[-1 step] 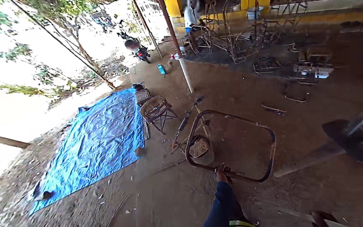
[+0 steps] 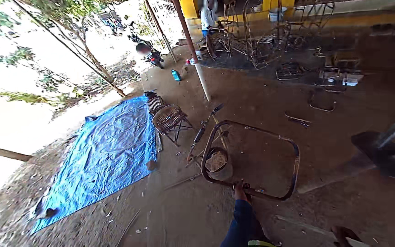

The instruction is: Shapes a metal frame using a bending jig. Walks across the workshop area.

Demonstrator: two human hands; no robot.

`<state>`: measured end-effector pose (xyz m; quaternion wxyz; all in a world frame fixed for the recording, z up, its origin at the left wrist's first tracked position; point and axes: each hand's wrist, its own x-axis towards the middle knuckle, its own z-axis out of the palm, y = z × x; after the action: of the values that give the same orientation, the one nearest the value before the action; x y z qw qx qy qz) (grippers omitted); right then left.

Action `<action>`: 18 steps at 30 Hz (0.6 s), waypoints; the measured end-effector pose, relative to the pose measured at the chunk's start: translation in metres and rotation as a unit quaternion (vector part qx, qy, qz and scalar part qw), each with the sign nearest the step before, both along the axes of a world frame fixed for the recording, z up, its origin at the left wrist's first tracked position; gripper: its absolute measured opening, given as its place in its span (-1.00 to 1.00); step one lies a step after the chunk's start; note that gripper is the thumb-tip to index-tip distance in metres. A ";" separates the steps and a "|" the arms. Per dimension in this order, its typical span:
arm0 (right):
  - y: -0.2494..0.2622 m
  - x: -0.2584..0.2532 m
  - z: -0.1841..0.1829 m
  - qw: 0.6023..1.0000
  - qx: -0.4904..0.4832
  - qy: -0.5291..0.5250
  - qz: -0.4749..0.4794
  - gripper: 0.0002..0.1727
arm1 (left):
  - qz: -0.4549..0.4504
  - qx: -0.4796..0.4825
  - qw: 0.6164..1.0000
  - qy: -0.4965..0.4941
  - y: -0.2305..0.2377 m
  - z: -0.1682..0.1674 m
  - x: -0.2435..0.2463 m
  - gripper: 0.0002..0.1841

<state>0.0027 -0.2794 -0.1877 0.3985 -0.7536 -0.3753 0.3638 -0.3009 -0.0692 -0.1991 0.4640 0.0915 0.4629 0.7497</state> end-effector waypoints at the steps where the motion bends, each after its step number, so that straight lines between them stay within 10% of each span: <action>1: 0.010 -0.004 -0.016 1.000 -0.022 -0.002 0.008 -0.50 | -0.042 -0.074 0.995 -0.046 0.003 -0.010 -0.010 -0.89; 10: 0.084 -0.054 -0.138 0.975 -0.205 -0.059 0.068 -0.62 | -0.150 -0.155 0.974 -0.066 0.009 0.006 -0.026 -0.92; 18: 0.133 -0.027 -0.130 0.954 -0.283 -0.066 -0.076 -0.49 | -0.272 -0.149 0.951 -0.013 0.059 0.027 -0.008 -0.87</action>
<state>-0.0243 -0.1465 -0.3182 0.1701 -0.8841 -0.2238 0.3733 -0.3090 -0.0105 -0.1725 0.6646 0.1336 0.5204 0.5193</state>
